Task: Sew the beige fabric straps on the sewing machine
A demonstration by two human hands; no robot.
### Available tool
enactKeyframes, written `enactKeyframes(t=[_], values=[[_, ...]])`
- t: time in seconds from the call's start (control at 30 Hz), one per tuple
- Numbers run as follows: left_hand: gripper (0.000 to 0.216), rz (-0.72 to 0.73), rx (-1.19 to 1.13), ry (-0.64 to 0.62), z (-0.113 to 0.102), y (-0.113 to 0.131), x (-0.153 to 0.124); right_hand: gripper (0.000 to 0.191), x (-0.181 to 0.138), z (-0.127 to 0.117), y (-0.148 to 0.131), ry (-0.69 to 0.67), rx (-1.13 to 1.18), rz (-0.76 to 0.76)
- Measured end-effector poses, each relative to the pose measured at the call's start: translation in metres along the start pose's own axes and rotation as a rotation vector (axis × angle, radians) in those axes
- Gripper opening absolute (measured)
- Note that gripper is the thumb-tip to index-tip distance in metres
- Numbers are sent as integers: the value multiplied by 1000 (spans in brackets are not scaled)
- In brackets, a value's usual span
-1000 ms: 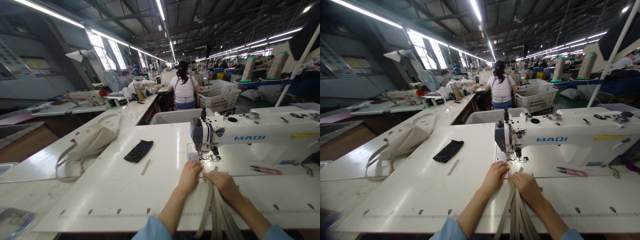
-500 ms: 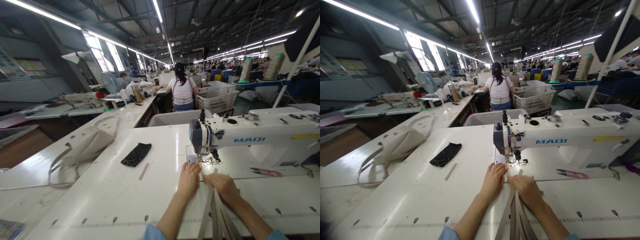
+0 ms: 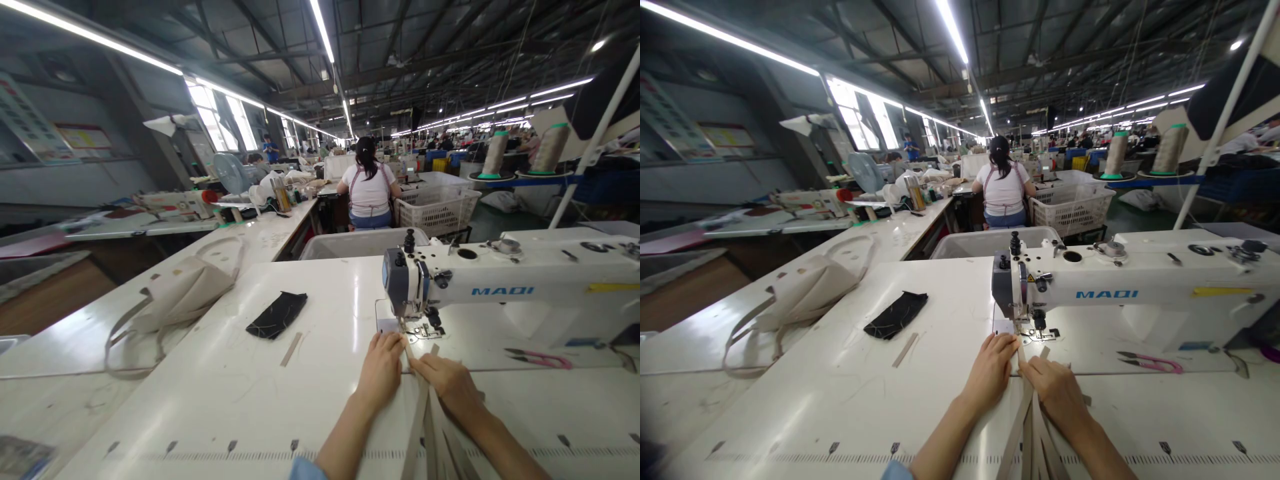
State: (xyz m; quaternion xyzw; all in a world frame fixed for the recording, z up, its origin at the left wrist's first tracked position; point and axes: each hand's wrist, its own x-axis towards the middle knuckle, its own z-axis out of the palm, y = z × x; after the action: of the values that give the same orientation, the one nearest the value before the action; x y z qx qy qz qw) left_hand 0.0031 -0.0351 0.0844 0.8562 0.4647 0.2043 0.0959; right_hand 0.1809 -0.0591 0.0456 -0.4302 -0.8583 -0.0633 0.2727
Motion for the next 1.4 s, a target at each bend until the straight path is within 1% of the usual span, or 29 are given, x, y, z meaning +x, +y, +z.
enactKeyframes(t=[0.13,0.27,0.47,0.6,0.77,0.97,1.13,1.4], values=[[39,21,-80,25,-3,0,-2,21,1,4,-4,73,12,13],[33,15,-145,64,-2,-4,-5,19,5,8,-10,150,48,-59],[29,31,-164,102,1,-10,-4,24,13,16,-14,246,-4,-92],[26,38,-159,104,-2,-10,-4,23,14,24,-11,292,-14,-126],[24,18,-138,105,-4,-9,-4,22,15,26,-8,304,-37,-174],[28,-1,-126,97,-4,-9,-4,22,16,22,-9,310,1,-193],[28,-12,-141,98,-2,-11,-4,23,17,23,-9,316,18,-192],[26,-13,-154,100,-4,-9,-4,23,17,21,-9,277,7,-196]])
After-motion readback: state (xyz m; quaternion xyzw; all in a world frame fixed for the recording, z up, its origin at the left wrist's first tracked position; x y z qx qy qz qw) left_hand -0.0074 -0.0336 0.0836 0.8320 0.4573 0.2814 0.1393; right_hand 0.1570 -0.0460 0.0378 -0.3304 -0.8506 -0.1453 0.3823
